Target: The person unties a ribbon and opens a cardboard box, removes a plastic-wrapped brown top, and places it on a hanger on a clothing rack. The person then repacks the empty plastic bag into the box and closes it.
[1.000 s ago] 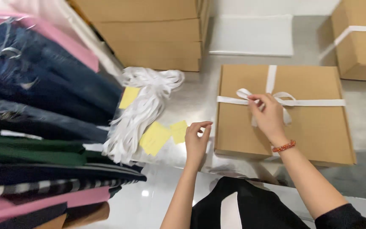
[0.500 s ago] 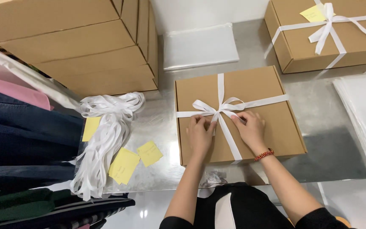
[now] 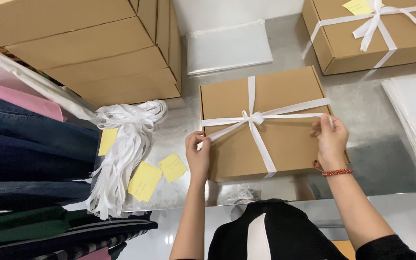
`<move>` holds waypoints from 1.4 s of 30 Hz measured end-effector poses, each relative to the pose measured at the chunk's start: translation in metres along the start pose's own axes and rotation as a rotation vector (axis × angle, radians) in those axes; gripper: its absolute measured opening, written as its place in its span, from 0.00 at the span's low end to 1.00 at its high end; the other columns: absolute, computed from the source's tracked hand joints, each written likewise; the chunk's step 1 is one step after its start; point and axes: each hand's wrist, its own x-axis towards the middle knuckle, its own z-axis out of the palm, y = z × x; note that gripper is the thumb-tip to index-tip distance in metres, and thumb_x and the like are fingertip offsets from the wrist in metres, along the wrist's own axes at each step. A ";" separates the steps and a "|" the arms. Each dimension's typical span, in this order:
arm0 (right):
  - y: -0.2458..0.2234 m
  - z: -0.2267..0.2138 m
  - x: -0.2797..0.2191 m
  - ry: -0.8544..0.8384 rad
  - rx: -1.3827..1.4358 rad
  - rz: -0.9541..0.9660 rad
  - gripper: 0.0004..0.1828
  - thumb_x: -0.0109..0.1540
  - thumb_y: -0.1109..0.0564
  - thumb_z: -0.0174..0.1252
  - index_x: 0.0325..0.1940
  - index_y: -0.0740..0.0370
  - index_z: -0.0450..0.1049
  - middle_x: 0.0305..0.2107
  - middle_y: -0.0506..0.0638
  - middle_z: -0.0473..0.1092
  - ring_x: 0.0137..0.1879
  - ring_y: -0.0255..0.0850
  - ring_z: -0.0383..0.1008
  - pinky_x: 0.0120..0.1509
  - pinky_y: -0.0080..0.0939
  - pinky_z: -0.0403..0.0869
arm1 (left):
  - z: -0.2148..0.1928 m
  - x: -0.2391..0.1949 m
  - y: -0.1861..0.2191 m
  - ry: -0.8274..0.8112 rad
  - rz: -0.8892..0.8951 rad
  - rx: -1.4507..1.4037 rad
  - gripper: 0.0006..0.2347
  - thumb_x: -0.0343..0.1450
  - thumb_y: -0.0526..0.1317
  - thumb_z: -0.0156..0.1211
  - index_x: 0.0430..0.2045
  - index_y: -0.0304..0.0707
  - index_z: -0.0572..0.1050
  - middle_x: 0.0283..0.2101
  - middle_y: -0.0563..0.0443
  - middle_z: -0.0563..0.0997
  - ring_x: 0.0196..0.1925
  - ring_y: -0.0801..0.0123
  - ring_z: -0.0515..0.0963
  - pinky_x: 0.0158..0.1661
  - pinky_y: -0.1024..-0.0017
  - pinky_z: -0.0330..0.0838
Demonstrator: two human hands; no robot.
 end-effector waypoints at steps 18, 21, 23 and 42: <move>-0.025 0.012 -0.108 0.044 -0.599 -0.696 0.47 0.63 0.64 0.72 0.78 0.70 0.51 0.68 0.72 0.44 0.75 0.78 0.48 0.74 0.81 0.58 | -0.054 -0.040 -0.010 0.326 -0.188 -0.234 0.09 0.75 0.39 0.60 0.47 0.38 0.71 0.55 0.44 0.73 0.57 0.64 0.79 0.53 0.67 0.80; 0.014 0.037 -0.118 -0.231 -0.981 -0.447 0.31 0.61 0.32 0.70 0.58 0.53 0.77 0.61 0.50 0.60 0.68 0.55 0.58 0.68 0.64 0.59 | -0.045 -0.068 0.009 0.249 -0.209 -0.219 0.11 0.75 0.41 0.62 0.48 0.38 0.74 0.49 0.47 0.74 0.55 0.68 0.76 0.54 0.69 0.78; 0.031 0.045 -0.119 -0.287 -1.051 -0.453 0.25 0.62 0.33 0.68 0.53 0.49 0.79 0.57 0.45 0.63 0.66 0.50 0.59 0.67 0.61 0.58 | -0.042 -0.084 0.003 0.221 -0.202 -0.170 0.10 0.76 0.41 0.60 0.47 0.38 0.75 0.53 0.45 0.73 0.57 0.64 0.77 0.54 0.66 0.79; 0.043 -0.121 -0.275 -0.847 -0.745 -0.099 0.16 0.63 0.48 0.67 0.52 0.54 0.77 0.47 0.56 0.83 0.63 0.61 0.77 0.68 0.63 0.74 | 0.054 -0.294 0.009 -0.394 -0.225 -0.184 0.16 0.75 0.37 0.63 0.60 0.41 0.77 0.49 0.44 0.88 0.47 0.67 0.88 0.49 0.72 0.81</move>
